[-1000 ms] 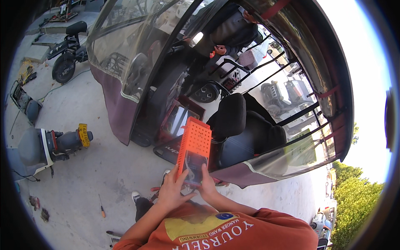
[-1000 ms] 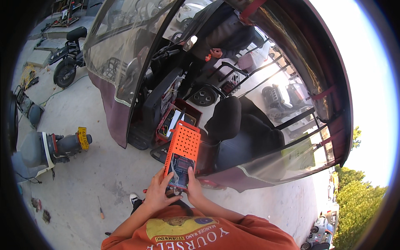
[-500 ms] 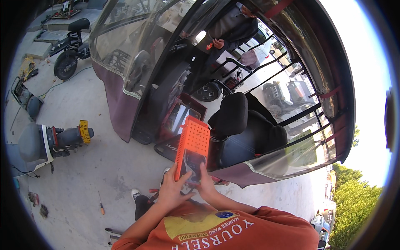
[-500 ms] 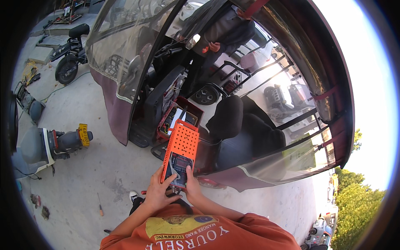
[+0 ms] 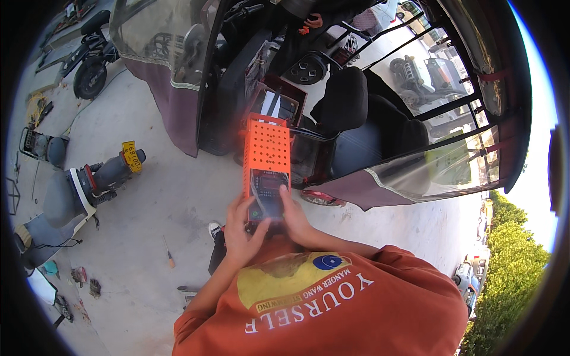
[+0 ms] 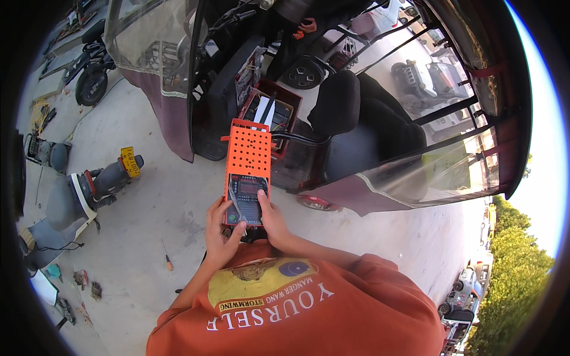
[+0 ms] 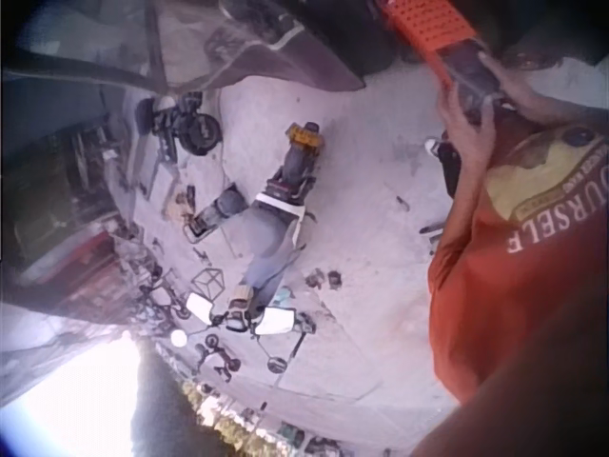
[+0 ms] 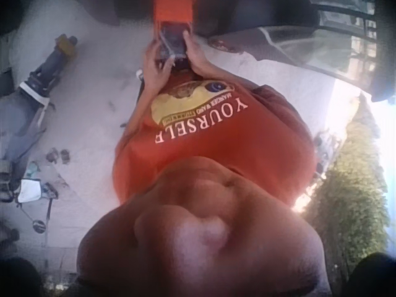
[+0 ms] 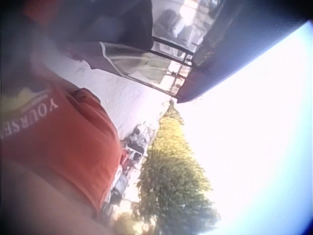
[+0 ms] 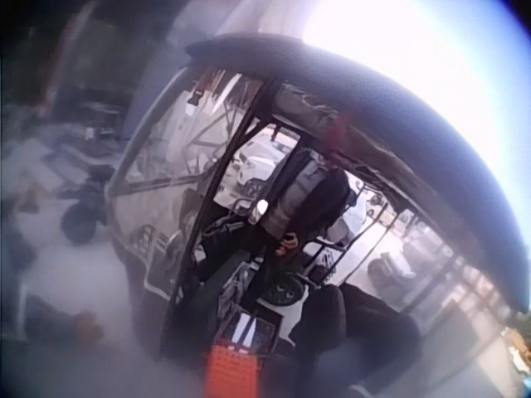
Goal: The person uses a battery tester to check the voltage of a battery inside a scooter's storage compartment. They connect the tester leads to the battery terminals, observe the display, and then move the tester into a nearby shop.
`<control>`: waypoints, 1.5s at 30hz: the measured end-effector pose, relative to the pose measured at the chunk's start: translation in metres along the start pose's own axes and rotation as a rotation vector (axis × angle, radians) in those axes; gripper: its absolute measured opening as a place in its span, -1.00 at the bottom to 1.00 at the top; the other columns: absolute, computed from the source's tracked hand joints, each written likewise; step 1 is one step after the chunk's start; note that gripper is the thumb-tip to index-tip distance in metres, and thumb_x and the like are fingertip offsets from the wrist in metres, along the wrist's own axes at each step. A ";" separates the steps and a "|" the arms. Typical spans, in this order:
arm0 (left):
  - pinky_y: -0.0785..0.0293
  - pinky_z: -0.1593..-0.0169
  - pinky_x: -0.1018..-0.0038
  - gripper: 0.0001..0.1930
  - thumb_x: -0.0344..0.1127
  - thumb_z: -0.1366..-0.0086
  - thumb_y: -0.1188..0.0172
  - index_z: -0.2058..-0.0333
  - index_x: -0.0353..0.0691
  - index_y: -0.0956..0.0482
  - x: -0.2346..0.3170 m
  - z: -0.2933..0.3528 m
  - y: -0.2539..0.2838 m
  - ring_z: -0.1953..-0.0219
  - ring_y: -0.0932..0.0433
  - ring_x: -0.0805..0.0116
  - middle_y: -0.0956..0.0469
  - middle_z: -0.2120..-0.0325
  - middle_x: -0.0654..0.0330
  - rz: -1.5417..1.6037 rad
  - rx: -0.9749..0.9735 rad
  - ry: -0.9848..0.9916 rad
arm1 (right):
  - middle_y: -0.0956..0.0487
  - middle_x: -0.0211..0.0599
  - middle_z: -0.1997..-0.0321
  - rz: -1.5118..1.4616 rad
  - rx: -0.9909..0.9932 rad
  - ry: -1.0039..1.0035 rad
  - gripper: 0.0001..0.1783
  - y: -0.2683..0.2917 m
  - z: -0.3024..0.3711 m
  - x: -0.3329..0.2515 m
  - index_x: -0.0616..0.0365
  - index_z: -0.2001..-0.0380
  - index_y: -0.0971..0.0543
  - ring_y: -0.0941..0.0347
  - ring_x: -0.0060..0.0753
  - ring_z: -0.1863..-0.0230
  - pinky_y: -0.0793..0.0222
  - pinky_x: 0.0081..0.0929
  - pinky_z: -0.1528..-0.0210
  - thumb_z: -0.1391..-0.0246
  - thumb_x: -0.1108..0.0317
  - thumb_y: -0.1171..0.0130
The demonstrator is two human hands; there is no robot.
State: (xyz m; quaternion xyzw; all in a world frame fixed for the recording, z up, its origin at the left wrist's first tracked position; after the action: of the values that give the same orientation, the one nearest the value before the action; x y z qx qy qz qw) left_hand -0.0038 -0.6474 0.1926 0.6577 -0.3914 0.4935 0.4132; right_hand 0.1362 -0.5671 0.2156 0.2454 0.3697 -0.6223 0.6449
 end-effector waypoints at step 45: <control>-0.24 -0.24 0.33 -0.51 -0.45 -0.38 0.17 -0.27 -0.38 -0.15 0.049 0.006 -0.075 -0.18 -0.32 0.19 -0.23 -0.22 -0.04 0.113 0.759 0.502 | -0.63 0.02 0.33 0.540 -0.722 0.106 -0.19 0.004 -0.080 -0.031 0.50 0.23 -0.57 -0.59 -0.19 0.28 -0.46 -0.37 0.18 -0.19 -0.28 -0.05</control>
State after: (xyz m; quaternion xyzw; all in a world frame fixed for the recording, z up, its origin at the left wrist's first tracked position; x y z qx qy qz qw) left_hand 0.0774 -0.6322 0.2274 0.6002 -0.1059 0.7678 0.1973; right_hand 0.1281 -0.4853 0.1912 0.1236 0.5182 -0.2497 0.8086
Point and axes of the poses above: each hand's wrist, its own z-axis away from the middle knuckle, its own y-axis out of the back of the hand, x = y × z, the point moved 1 cm from there along -z, towards the middle knuckle
